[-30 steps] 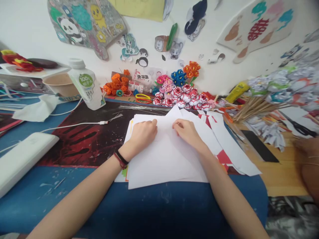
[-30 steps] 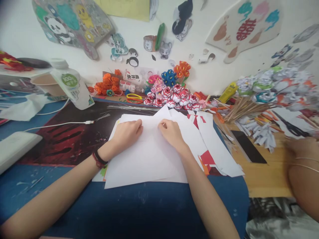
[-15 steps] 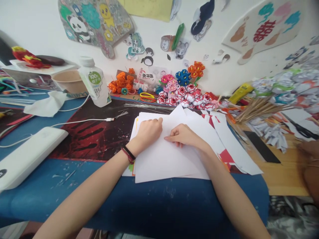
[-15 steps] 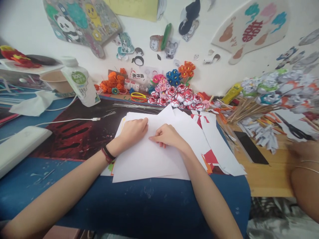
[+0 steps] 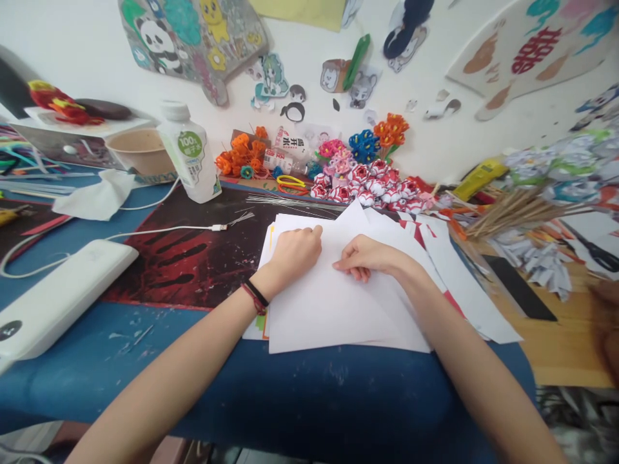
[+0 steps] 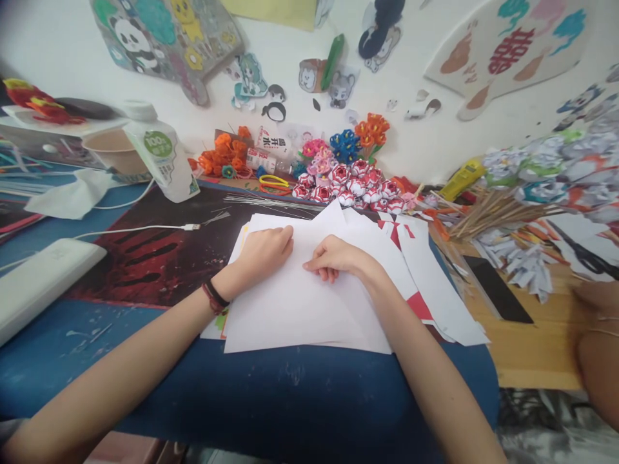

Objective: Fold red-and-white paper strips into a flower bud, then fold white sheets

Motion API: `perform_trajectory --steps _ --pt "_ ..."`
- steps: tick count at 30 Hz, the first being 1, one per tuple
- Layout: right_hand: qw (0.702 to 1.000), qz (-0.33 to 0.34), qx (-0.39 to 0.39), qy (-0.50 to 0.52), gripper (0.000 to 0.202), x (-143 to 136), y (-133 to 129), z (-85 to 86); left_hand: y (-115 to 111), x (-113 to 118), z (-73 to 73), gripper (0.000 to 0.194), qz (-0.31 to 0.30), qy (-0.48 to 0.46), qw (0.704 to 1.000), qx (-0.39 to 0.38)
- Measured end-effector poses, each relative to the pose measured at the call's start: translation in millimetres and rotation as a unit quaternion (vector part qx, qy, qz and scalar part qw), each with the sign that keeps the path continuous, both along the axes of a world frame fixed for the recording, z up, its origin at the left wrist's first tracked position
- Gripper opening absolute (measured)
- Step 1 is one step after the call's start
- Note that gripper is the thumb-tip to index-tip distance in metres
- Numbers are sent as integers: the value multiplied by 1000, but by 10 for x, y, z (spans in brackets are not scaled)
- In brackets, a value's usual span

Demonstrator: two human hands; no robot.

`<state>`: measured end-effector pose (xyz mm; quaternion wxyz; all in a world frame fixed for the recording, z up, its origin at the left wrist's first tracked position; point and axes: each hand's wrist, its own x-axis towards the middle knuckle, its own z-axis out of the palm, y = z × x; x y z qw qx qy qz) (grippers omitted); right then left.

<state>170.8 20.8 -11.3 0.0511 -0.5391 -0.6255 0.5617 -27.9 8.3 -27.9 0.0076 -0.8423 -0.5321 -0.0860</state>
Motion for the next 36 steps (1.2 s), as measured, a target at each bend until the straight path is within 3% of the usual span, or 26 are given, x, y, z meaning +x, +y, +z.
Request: perform_trajectory --steps 12,25,36 --pt "1000 -2 -9 -20 45 221 -27 1 -3 -10 -20 26 -8 -10 1000 7" --pt "996 -57 10 -68 53 899 -86 29 15 -12 -36 25 -10 -10 1000 15" --pt "991 -85 20 -102 54 1210 -108 52 26 -12 -41 25 -7 -26 1000 9"
